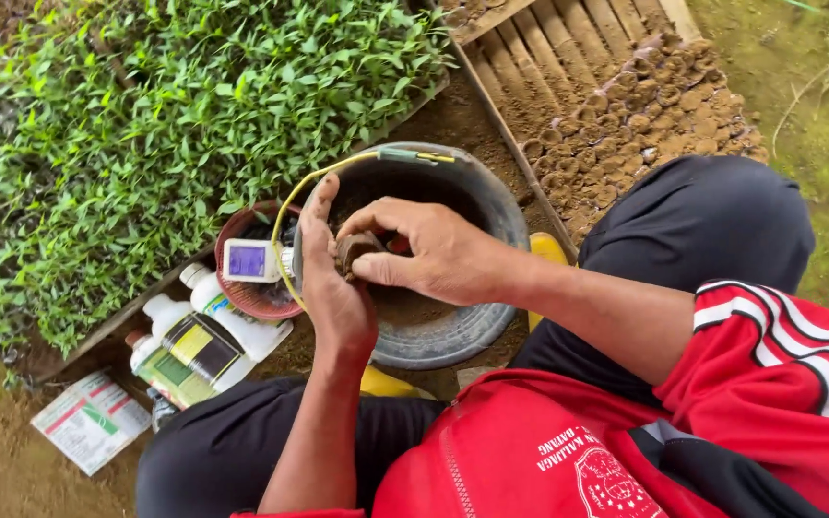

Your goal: Filling small plastic bags with soil from a bucket and placing them into a seedling tray.

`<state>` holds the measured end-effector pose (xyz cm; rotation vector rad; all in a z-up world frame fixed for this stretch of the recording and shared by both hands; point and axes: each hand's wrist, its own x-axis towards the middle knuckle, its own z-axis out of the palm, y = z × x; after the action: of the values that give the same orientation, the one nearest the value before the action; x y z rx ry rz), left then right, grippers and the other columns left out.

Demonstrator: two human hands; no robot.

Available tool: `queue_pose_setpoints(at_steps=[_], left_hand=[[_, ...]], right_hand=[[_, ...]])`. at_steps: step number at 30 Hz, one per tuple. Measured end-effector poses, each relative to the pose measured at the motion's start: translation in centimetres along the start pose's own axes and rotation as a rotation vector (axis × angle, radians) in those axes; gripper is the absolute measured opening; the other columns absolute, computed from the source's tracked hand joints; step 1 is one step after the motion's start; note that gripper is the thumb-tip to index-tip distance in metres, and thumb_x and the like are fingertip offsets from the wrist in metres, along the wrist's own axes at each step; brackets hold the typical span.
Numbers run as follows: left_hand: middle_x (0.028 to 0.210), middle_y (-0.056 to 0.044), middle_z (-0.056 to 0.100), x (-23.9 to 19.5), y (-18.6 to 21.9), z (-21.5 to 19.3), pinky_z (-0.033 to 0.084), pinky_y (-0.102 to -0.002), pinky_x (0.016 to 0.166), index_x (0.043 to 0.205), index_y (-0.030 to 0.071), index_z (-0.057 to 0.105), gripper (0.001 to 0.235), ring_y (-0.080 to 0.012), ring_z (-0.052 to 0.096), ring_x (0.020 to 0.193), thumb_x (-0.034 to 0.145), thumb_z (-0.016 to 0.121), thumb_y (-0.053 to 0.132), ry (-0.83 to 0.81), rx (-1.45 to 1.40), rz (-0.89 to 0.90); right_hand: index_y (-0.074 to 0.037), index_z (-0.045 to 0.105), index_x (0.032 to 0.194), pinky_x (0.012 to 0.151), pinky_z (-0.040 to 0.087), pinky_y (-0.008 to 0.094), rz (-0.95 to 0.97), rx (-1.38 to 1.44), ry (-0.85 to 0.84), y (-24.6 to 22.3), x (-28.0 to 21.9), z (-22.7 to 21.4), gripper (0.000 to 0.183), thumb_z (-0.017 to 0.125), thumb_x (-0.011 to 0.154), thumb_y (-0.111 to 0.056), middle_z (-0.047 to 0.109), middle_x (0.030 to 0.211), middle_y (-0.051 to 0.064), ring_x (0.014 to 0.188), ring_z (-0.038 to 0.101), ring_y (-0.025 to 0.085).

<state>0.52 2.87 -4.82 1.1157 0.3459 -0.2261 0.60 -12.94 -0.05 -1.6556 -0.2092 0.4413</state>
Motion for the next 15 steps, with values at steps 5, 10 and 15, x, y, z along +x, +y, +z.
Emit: queue_pose_setpoints(at_steps=[5, 10, 15], left_hand=[[0.116, -0.027, 0.06, -0.7, -1.2, 0.8, 0.059, -0.052, 0.094, 0.155, 0.012, 0.041, 0.059, -0.0362, 0.064, 0.103, 0.106, 0.035, 0.045, -0.013, -0.153, -0.057], [0.12, -0.026, 0.062, -0.9, -2.4, 1.4, 0.058, -0.049, 0.099, 0.151, 0.006, 0.046, 0.064, -0.036, 0.066, 0.113, 0.106, 0.034, 0.049, -0.016, -0.199, -0.114], [0.112, -0.018, 0.066, -2.0, -1.4, 3.8, 0.055, -0.041, 0.092, 0.151, 0.006, 0.047, 0.069, -0.0268, 0.063, 0.102, 0.105, 0.028, 0.054, -0.067, 0.124, -0.17]], right_hand=[[-0.023, 0.068, 0.129, 0.099, 0.05, 0.034, -0.019, 0.012, -0.024, -0.3, -1.1, -1.2, 0.036, 0.073, 0.095, -0.035, 0.066, 0.132, -0.003, 0.121, 0.059, 0.013], [-0.012, 0.067, 0.123, 0.1, 0.053, 0.042, -0.14, -0.073, 0.083, -0.8, -2.4, -1.6, 0.032, 0.074, 0.095, -0.024, 0.069, 0.121, 0.011, 0.117, 0.066, 0.031], [-0.011, 0.067, 0.123, 0.094, 0.056, 0.038, -0.156, -0.079, 0.16, -1.9, -3.4, -3.9, 0.032, 0.074, 0.094, -0.023, 0.072, 0.107, 0.011, 0.104, 0.068, 0.024]])
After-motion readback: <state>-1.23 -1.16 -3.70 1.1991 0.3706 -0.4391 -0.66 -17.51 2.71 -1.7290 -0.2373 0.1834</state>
